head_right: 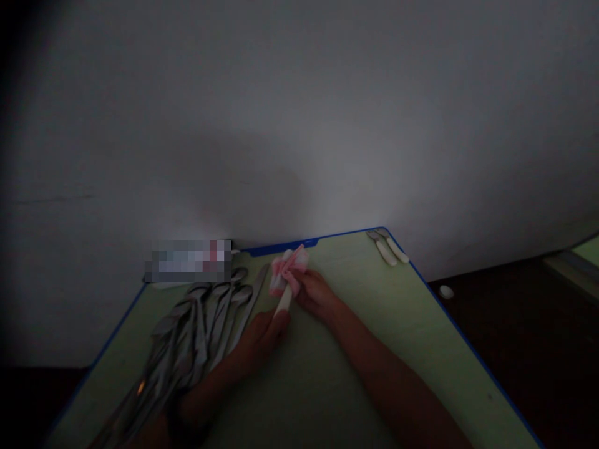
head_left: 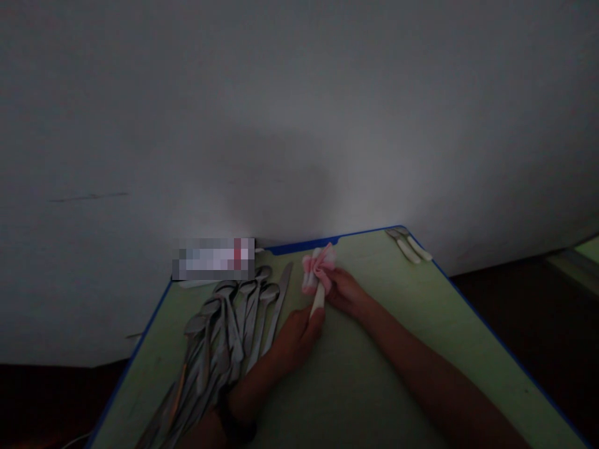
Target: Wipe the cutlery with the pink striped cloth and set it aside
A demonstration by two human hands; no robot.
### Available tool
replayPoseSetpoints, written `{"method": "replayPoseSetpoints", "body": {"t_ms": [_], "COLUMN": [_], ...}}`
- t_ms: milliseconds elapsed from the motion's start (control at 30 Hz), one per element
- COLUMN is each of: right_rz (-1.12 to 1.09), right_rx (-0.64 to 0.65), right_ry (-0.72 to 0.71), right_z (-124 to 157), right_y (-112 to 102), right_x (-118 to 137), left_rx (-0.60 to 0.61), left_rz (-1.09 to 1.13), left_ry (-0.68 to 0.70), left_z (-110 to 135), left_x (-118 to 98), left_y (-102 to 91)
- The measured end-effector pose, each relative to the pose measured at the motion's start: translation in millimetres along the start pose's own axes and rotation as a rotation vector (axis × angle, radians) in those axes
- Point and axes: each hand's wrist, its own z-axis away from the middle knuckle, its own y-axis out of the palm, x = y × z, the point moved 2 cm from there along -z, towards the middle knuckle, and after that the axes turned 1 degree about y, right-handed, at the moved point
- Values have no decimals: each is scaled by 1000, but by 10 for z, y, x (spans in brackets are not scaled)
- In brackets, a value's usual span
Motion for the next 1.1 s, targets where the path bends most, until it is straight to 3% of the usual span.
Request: {"method": "replayPoseSetpoints", "body": {"t_ms": [300, 500, 667, 1100], "right_rz": [-51, 48, 69, -78], "right_rx": [-222, -90, 41, -132], "right_ry": [-278, -138, -88, -181], "right_z": [-34, 32, 126, -55], "right_y": [-12, 44, 131, 47], "right_x": [20, -7, -50, -63], "left_rx": [43, -57, -98, -204], "left_rz": [47, 56, 141, 244], "left_ry": [-27, -21, -142, -188], "left_z": [16, -40, -92, -108], "left_x": [10, 23, 3, 3], "left_y": [23, 33, -5, 17]}}
